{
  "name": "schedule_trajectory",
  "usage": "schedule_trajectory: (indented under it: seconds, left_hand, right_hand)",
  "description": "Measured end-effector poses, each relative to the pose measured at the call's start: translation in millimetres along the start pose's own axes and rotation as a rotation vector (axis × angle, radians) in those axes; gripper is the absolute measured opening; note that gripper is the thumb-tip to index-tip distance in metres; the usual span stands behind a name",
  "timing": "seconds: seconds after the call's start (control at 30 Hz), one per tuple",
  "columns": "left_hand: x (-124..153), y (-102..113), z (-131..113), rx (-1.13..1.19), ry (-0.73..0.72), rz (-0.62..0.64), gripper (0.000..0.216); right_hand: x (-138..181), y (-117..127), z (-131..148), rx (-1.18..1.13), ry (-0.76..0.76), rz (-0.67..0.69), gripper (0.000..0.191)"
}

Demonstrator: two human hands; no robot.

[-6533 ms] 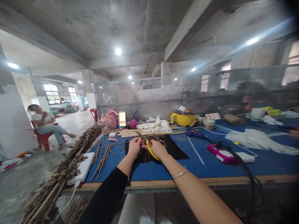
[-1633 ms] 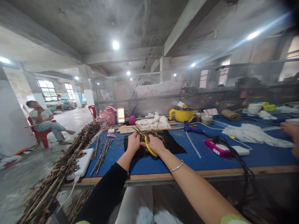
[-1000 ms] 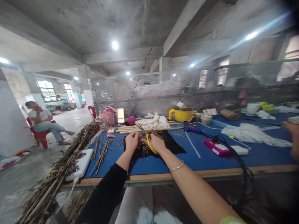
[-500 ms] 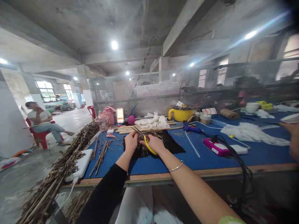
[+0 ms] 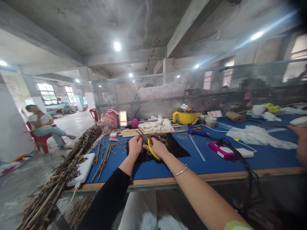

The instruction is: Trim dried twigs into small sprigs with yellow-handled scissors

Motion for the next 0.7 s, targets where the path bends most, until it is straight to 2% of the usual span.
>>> schedule_trajectory:
  seconds: [0.33,0.6,0.7]
  left_hand:
    - [-0.7,1.2,0.4,-0.067,-0.029,-0.004,0.027]
    - [-3.3,1.3,9.0,-0.03,0.065,-0.014,0.026]
    - [-5.1,1.8,15.0,-0.034,0.125,0.014,0.022]
  right_hand:
    - [-0.3,2.6,-1.3,0.05,-0.022,-0.001,0.06]
    - [-6.3,5.6,-4.6,0.039,-0.047,0.048,0.062]
    - [-13.4,16.2,-8.4,-0.033,-0.032,0.139,0.067]
Point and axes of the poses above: each hand's wrist, its own x-axis away from the middle knuckle, its own y-axis out of the back of the hand, z = x × y, the point moved 5 cm from there along -x, towards the middle knuckle, and after that the axes turned 11 degrees about x, right-handed, at the moved point
